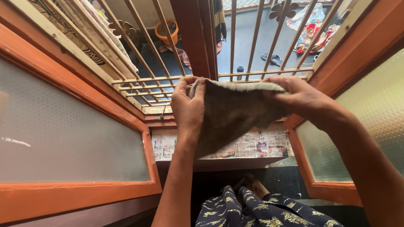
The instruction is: The person wipes the wooden window frame and metal grille with a cloth. They move the cloth along the frame edges and across the grille bars, then wipe the newspaper-covered sill. The person folds the cloth and continues wiping the frame and grille.
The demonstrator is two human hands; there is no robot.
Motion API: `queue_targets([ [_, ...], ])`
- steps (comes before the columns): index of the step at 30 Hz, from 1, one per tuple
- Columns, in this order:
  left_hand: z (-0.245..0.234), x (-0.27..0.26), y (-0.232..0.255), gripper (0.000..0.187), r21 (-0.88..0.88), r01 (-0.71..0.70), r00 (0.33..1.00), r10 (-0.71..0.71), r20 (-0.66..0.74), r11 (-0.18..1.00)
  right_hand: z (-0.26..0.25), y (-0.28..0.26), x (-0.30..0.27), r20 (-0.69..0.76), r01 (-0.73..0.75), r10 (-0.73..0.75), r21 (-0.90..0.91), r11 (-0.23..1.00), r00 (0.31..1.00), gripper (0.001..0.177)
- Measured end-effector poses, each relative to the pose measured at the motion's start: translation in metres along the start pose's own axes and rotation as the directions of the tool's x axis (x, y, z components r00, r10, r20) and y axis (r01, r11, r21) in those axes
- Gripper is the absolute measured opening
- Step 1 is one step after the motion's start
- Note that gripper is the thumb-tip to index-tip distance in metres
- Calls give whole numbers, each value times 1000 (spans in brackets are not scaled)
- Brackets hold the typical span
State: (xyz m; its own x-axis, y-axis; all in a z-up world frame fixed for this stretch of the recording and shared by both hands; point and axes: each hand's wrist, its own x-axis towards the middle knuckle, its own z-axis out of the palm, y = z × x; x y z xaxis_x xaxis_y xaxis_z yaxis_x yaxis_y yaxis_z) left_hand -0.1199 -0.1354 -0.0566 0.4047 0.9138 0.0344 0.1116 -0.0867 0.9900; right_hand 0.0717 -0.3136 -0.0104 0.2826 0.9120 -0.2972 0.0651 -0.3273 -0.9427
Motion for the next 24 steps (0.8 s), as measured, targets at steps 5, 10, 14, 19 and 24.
queue_targets([
  [5, 0, 0, 25, 21, 269, -102, 991, 122, -60, 958, -20, 3, -6, -510, 409, -110, 522, 748, 853, 41],
  [10, 28, 6, 50, 35, 419, -444, 893, 431, 131, 792, -74, 11, 8, -708, 738, -351, 356, 573, 613, 55],
  [14, 66, 28, 67, 50, 344, -595, 804, 533, 265, 726, -137, 27, 50, -747, 813, -577, -87, 576, 329, 53],
  [19, 124, 80, 83, 71, 334, -629, 777, 583, 239, 701, -177, 41, 128, -656, 193, -747, -751, 631, -109, 50],
  [24, 177, 124, 89, 87, 344, -582, 813, 528, 246, 737, -207, 6, 171, -821, 248, -564, -566, 786, -87, 57],
])
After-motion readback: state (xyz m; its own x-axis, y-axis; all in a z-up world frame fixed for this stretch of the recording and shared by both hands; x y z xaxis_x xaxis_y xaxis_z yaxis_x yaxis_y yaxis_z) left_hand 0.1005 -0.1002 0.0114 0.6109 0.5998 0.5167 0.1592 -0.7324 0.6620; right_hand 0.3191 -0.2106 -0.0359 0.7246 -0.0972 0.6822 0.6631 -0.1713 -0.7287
